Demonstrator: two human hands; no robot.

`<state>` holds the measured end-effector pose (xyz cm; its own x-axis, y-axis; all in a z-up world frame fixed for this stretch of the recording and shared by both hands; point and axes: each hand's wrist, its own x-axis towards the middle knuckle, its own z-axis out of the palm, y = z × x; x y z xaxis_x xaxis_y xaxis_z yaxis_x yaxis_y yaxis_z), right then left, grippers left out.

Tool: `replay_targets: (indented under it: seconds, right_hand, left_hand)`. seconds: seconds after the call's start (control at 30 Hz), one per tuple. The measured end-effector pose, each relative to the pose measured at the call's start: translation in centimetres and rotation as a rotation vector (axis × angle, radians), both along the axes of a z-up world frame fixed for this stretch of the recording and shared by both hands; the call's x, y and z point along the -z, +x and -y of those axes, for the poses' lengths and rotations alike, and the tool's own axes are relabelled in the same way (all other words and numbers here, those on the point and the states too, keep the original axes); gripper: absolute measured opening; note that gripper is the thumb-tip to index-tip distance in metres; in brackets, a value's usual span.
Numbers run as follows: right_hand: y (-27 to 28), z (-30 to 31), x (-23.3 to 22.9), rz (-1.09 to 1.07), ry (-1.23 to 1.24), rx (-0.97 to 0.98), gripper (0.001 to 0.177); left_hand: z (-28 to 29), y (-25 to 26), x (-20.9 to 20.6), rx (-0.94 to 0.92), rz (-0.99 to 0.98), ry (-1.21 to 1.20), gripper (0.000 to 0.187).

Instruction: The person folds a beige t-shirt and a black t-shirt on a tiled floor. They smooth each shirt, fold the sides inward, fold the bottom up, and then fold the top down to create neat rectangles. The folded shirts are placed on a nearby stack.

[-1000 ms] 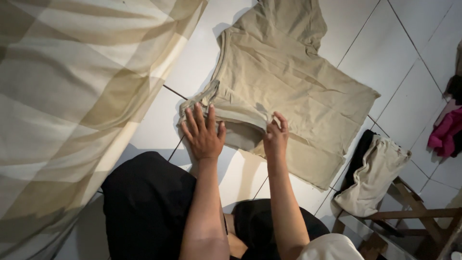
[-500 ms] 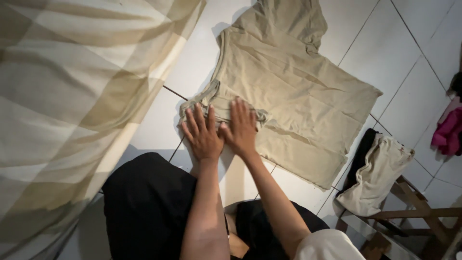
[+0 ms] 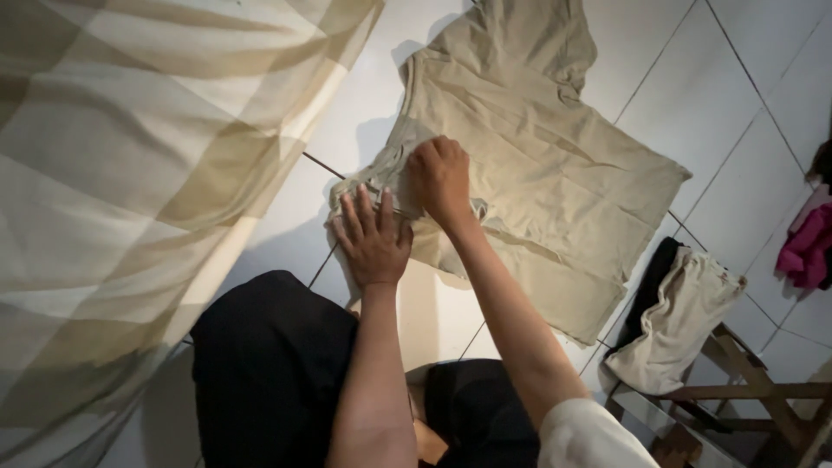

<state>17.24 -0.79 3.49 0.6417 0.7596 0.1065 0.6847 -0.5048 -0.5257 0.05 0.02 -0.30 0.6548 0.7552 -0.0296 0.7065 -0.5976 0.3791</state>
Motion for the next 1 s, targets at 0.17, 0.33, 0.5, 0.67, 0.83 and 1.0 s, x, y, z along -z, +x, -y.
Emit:
replay_targets:
  seconds: [0.17,0.33,0.5,0.67,0.83,1.0]
  right_hand:
    - [-0.4,-1.4,0.6,0.262,0.022,-0.109,0.015]
    - [-4.8,1.3,1.7,0.142,0.123,0.026,0.03]
    - [-8.1,7.2,1.6,0.099,-0.139,0.019,0.058]
    - [-6.8,12.8,2.7,0.123,-0.405,0.177,0.074]
    - [-6.5,13.2,2.6,0.079,-0.397,0.36,0.074]
    - [-6.9,14.6,3.7,0.127,-0.336,0.232,0.073]
  left_hand:
    - [0.1,-0.2,0.2,-0.008,-0.025,-0.005,0.075]
    - [0.2,-0.2,0.5,0.02,0.033,-0.062,0.078]
    - [0.3,-0.1,0.3,0.004,-0.033,0.042,0.072]
    - [-0.1,-0.1,-0.6,0.016,-0.001,0.025,0.07]
    - [0.0,0.0,-0.9,0.02,-0.016,0.027,0.07]
    - [-0.2,0.0,-1.0,0.024,-0.021,0.05,0.069]
